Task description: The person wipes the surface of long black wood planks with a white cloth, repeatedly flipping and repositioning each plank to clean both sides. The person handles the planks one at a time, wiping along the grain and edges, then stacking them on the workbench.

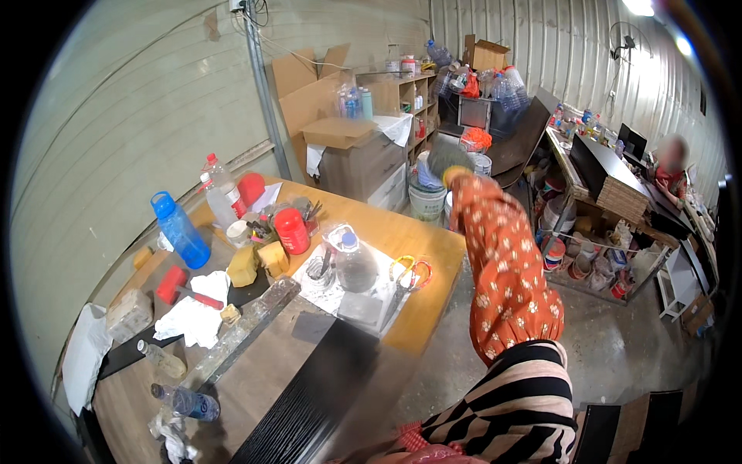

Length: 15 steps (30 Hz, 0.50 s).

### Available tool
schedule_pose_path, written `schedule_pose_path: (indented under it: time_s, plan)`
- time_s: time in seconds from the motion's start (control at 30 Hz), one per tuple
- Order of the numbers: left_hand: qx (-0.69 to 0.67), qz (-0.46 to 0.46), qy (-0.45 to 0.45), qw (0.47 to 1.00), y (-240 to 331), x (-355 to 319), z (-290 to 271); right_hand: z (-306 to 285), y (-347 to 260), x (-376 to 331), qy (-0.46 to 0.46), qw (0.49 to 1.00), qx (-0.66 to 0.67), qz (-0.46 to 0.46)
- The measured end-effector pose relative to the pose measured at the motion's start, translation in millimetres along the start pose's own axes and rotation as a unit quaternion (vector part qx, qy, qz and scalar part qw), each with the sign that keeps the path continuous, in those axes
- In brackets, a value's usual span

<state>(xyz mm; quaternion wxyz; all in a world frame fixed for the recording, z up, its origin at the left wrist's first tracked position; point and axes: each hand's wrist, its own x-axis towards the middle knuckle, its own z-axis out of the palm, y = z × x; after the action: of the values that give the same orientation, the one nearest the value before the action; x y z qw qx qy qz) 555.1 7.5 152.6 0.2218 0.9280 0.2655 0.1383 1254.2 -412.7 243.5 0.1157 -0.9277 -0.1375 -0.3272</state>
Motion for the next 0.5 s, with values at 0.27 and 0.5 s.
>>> schedule_pose_path:
  time_s: [0.27,0.5]
  plan:
    - [0.002,0.046,-0.004,0.999,24.2,18.7,12.7,7.7,-81.6,-275.3,-0.025,0.942,0.333,-0.031]
    - [-0.015,0.111,-0.004,0.994,11.5,18.8,12.0,-64.4,-113.4,-397.6,-0.177,0.755,0.508,0.375]
